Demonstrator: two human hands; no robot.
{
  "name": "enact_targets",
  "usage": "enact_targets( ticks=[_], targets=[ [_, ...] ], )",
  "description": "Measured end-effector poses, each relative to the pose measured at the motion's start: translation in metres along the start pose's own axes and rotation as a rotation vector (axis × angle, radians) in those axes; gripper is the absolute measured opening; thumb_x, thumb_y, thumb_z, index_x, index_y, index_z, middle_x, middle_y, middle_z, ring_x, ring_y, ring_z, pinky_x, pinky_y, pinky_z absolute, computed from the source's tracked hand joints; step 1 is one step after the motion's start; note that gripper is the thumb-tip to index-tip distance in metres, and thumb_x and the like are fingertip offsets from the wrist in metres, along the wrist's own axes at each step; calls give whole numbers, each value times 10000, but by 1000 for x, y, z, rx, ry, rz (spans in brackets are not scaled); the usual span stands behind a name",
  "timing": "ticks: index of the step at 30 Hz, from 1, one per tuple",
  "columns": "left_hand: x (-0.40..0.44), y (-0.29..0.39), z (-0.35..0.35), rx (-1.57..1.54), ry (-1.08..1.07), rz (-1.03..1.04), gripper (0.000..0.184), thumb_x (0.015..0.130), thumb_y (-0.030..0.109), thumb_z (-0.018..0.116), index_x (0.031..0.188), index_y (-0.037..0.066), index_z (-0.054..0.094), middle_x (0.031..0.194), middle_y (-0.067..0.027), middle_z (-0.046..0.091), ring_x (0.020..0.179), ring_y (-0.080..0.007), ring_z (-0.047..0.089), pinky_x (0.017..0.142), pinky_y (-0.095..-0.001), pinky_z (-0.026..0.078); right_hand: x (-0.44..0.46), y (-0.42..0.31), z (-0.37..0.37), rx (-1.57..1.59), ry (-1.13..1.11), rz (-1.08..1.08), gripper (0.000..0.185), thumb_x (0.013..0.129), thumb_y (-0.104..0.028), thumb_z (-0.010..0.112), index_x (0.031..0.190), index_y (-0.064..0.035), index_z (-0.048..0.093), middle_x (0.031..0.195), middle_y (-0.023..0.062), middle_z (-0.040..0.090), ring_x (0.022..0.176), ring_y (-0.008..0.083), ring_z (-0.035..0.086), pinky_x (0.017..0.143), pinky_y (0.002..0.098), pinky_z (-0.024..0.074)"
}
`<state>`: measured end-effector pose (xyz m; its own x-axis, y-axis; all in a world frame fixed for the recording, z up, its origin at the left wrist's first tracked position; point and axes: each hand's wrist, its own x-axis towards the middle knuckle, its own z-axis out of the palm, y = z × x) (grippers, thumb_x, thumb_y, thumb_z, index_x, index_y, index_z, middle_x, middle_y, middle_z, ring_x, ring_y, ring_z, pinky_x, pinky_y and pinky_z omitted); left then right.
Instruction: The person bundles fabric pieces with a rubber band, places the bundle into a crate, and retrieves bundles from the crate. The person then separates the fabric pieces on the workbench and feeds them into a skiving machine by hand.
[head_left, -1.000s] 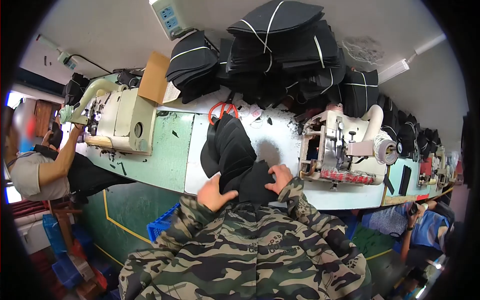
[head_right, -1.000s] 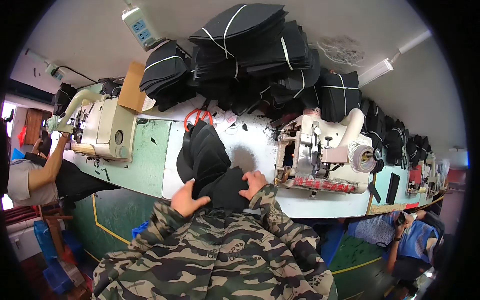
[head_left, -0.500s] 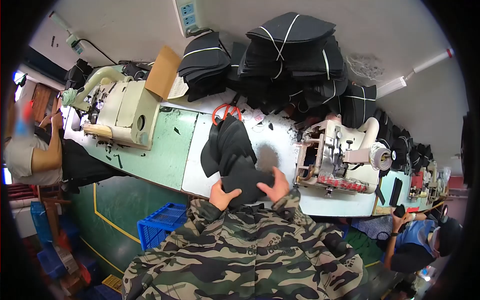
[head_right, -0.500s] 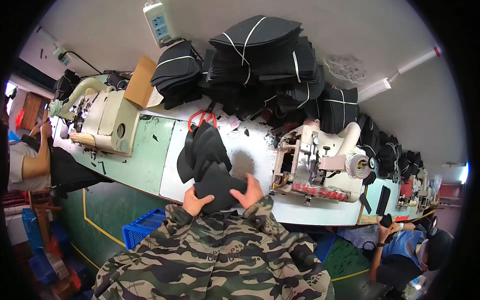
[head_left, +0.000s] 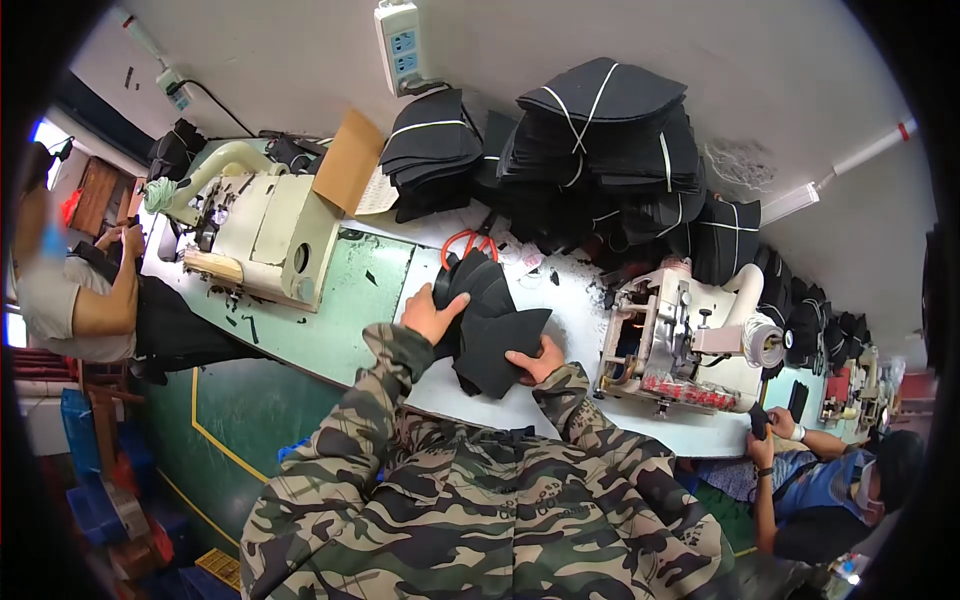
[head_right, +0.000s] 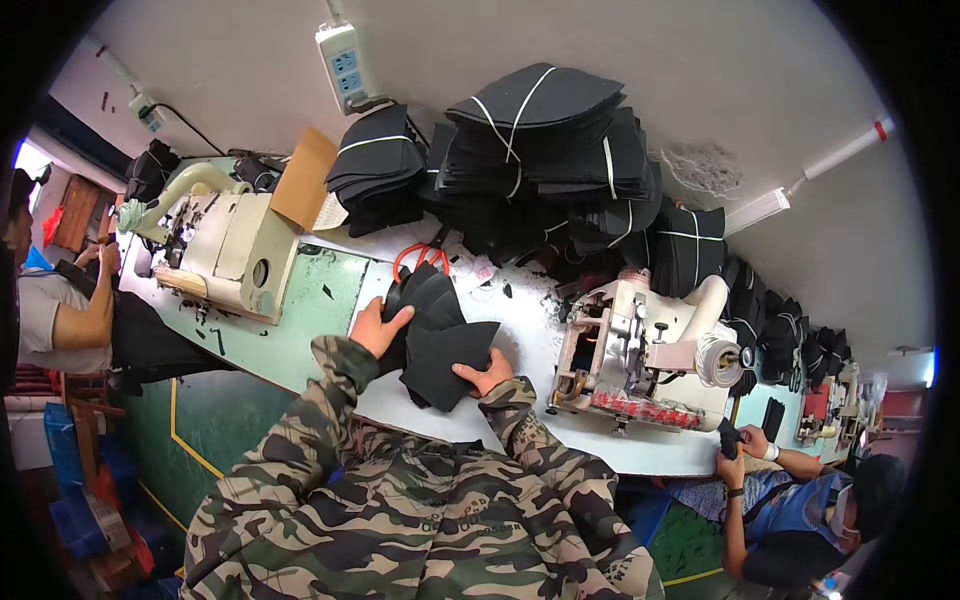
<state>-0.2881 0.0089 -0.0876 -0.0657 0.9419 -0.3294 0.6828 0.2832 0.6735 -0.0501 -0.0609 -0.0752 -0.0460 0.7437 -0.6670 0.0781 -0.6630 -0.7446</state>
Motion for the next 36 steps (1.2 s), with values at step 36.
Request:
enact_targets(
  ticks=[36],
  targets=[
    [-86,36,17,24,-612,138,934,567,463,795,1232,-71,412,1103,-280,561,1041,-394,560,895,-404,445,-13,13,-37,-659,-235,-136,920,611,-568,765,1211,60,461,1094,239,554,1011,339,563,843,385,460]
  ],
)
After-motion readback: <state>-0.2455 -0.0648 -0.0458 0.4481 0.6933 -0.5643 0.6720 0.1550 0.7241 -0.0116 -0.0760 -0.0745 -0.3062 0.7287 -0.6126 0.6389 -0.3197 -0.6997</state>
